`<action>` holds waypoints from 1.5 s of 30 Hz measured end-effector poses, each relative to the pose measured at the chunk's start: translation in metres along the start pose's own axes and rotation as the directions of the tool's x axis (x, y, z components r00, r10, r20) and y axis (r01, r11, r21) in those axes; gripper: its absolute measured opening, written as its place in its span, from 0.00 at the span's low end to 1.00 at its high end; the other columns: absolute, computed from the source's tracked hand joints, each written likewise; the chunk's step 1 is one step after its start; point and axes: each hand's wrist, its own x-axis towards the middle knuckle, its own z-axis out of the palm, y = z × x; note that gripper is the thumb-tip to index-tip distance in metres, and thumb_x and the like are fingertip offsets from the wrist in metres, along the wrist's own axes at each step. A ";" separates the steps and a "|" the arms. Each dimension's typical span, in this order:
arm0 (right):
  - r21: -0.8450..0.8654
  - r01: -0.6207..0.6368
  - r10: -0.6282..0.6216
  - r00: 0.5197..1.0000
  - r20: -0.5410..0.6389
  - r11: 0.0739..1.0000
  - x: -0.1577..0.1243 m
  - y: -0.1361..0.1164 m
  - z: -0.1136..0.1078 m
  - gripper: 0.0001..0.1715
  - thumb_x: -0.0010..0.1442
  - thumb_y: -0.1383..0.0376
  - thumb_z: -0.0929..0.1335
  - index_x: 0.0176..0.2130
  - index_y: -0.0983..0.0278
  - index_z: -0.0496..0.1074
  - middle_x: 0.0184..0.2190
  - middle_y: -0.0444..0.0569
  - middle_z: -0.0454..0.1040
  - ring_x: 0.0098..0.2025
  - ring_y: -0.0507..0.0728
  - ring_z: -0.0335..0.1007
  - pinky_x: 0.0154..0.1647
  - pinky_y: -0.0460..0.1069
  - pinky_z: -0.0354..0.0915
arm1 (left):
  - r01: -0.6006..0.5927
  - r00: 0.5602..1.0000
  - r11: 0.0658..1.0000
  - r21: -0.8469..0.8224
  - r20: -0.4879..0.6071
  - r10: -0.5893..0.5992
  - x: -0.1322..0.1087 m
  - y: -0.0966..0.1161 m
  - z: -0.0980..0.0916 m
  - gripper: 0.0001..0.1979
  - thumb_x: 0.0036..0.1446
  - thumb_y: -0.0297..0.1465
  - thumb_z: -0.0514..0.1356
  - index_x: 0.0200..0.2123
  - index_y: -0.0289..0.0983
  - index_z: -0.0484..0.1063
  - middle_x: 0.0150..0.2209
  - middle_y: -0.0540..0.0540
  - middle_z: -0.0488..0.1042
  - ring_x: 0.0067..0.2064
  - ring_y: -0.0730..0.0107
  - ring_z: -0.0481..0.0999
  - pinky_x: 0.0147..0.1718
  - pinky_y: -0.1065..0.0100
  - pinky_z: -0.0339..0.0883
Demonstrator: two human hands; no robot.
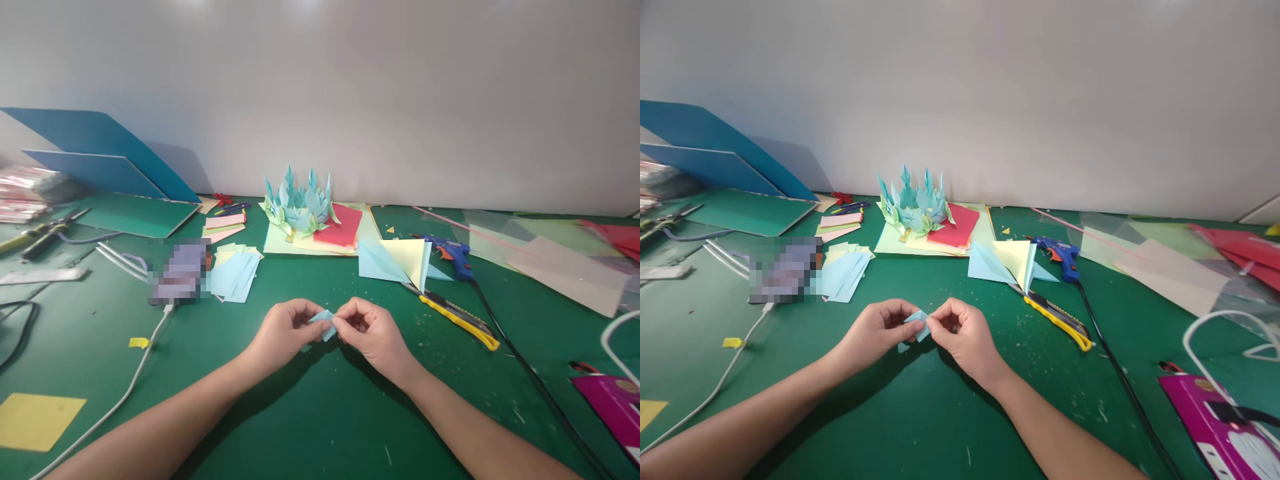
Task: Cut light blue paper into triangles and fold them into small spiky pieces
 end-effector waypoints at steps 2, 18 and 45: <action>-0.031 0.043 -0.043 0.999 0.004 0.999 -0.001 0.001 0.001 0.10 0.50 0.61 0.68 0.23 0.63 0.66 0.20 0.41 0.66 0.22 0.49 0.61 0.24 0.45 0.61 | 0.010 1.000 1.000 0.012 -0.005 -0.010 -0.001 0.001 0.001 0.10 0.43 0.35 0.64 0.27 0.34 0.71 0.21 0.51 0.71 0.22 0.75 0.68 0.22 0.72 0.61; -0.237 0.349 -0.365 0.931 -0.027 0.907 -0.006 -0.005 0.002 0.08 0.56 0.67 0.69 0.25 0.62 0.72 0.24 0.44 0.73 0.28 0.52 0.69 0.31 0.46 0.66 | -0.066 0.998 0.991 0.119 0.013 0.065 -0.003 -0.003 0.005 0.10 0.42 0.35 0.62 0.21 0.35 0.67 0.18 0.54 0.65 0.19 0.78 0.61 0.20 0.74 0.56; -0.426 0.607 -0.649 0.758 0.058 0.671 -0.007 -0.001 -0.004 0.09 0.59 0.70 0.67 0.36 0.58 0.76 0.34 0.48 0.78 0.35 0.55 0.74 0.36 0.50 0.70 | 0.013 1.000 0.996 -0.089 -0.019 -0.014 -0.006 0.006 0.004 0.05 0.40 0.30 0.64 0.23 0.34 0.71 0.18 0.53 0.71 0.20 0.78 0.67 0.22 0.74 0.61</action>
